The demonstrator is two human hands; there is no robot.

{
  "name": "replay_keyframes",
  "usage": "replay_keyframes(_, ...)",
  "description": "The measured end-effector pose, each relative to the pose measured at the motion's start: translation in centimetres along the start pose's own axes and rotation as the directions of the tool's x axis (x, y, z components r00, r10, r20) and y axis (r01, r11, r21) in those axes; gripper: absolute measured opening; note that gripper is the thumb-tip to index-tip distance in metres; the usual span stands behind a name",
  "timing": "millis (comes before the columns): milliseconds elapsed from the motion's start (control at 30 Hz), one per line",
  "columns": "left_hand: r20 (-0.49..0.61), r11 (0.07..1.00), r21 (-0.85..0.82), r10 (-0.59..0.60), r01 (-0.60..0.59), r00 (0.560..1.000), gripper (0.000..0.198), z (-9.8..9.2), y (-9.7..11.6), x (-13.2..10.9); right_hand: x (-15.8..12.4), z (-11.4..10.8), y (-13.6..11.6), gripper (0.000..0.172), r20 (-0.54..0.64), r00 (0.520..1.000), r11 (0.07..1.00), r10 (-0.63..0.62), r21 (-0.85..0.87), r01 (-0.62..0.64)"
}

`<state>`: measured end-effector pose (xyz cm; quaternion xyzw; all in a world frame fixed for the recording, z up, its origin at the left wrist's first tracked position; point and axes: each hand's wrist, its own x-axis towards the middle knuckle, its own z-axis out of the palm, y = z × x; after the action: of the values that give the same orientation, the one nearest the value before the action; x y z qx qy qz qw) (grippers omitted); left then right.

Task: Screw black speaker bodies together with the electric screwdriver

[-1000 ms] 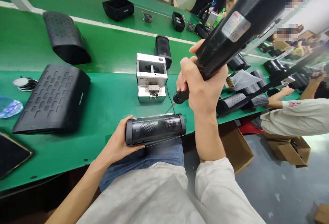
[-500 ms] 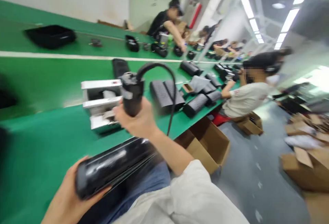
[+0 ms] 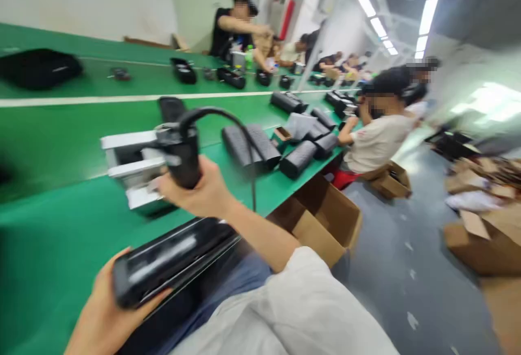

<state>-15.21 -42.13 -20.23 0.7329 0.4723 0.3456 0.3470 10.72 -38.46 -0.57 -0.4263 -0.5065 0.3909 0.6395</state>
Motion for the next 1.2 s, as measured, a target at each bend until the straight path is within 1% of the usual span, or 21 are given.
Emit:
replay_keyframes(67, 0.036, 1.000, 0.018, 0.007, -0.008, 0.999, 0.101, -0.3, 1.0, -0.1, 0.1, 0.0, 0.1, 0.049, -0.006, 0.999, 0.999, -0.038, -0.007, 0.038)
replay_keyframes(167, 0.057, 1.000, 0.020, 0.008, -0.010, 0.998, 0.100, -0.7, 1.5, 0.0, 0.8, 0.2, -0.3, 0.044, 0.071, 0.996, 0.997, -0.055, 0.057, 0.051)
replay_keyframes(200, 0.061, 1.000, 0.022, 0.011, -0.012, 0.998, 0.101, -0.7, 1.5, -0.1, 1.2, 0.3, -0.7, 0.044, 0.099, 0.992, 0.995, -0.078, 0.074, 0.071)
replay_keyframes(267, 0.073, 0.999, 0.022, 0.022, -0.024, 0.997, 0.105, -0.8, 1.4, -0.3, 2.0, 0.9, -2.0, 0.040, 0.130, 0.974, 0.980, -0.186, 0.096, 0.175)
replay_keyframes(300, 0.079, 0.999, 0.018, 0.029, -0.030, 0.996, 0.107, -0.7, 1.3, -0.5, 2.6, 1.3, -2.7, 0.037, 0.119, 0.957, 0.963, -0.263, 0.102, 0.251)
replay_keyframes(367, 0.092, 0.999, 0.008, 0.039, -0.039, 0.995, 0.109, -0.7, 1.2, -0.6, 4.1, 2.4, -3.4, 0.030, 0.065, 0.905, 0.906, -0.420, 0.094, 0.414)
replay_keyframes(400, 0.097, 0.999, 0.004, 0.040, -0.040, 0.994, 0.109, -0.7, 1.2, -0.7, 5.0, 3.0, -3.4, 0.028, 0.035, 0.877, 0.876, -0.479, 0.083, 0.475)
replay_keyframes(467, 0.101, 0.999, -0.001, 0.039, -0.039, 0.994, 0.109, -0.7, 1.3, -0.7, 7.0, 4.1, -2.4, 0.030, -0.019, 0.843, 0.841, -0.538, 0.048, 0.538)
replay_keyframes(567, 0.103, 0.999, -0.008, 0.046, -0.046, 0.994, 0.109, -0.8, 1.5, -0.6, 9.5, 5.3, 0.1, 0.033, -0.056, 0.838, 0.840, -0.543, -0.026, 0.543)
replay_keyframes(633, 0.107, 0.999, -0.011, 0.053, -0.052, 0.993, 0.110, -0.8, 1.6, -0.6, 10.4, 5.6, 1.6, 0.030, -0.065, 0.839, 0.841, -0.541, -0.059, 0.538)
replay_keyframes(733, 0.109, 0.999, -0.013, 0.053, -0.052, 0.993, 0.111, -0.9, 1.6, -0.6, 11.0, 5.8, 3.3, 0.020, -0.073, 0.838, 0.841, -0.540, -0.077, 0.535)
replay_keyframes(833, 0.112, 0.998, -0.013, 0.059, -0.058, 0.992, 0.112, -0.9, 1.4, -0.5, 11.0, 5.8, 4.3, 0.018, -0.066, 0.854, 0.854, -0.515, -0.121, 0.506)
replay_keyframes(900, 0.114, 0.998, -0.013, 0.067, -0.066, 0.991, 0.113, -0.8, 1.3, -0.5, 10.9, 5.6, 4.6, 0.019, -0.057, 0.863, 0.860, -0.502, -0.141, 0.491)
replay_keyframes(967, 0.114, 0.997, -0.016, 0.071, -0.069, 0.991, 0.115, -0.8, 1.3, -0.5, 10.7, 5.3, 4.3, 0.017, -0.056, 0.863, 0.860, -0.502, -0.138, 0.492)
replay_keyframes(1067, 0.115, 0.997, -0.021, 0.076, -0.074, 0.990, 0.114, -0.9, 1.4, -0.5, 10.4, 4.6, 3.0, 0.017, -0.035, 0.848, 0.844, -0.529, -0.120, 0.522)
replay_keyframes(1133, 0.120, 0.996, -0.022, 0.086, -0.084, 0.989, 0.113, -1.0, 1.5, -0.4, 10.3, 4.3, 2.2, 0.019, -0.012, 0.827, 0.823, -0.562, -0.106, 0.558)
replay_keyframes(1200, 0.126, 0.996, -0.020, 0.086, -0.085, 0.988, 0.112, -1.1, 1.7, -0.4, 10.3, 4.3, 1.9, 0.022, -0.007, 0.814, 0.811, -0.581, -0.093, 0.578)
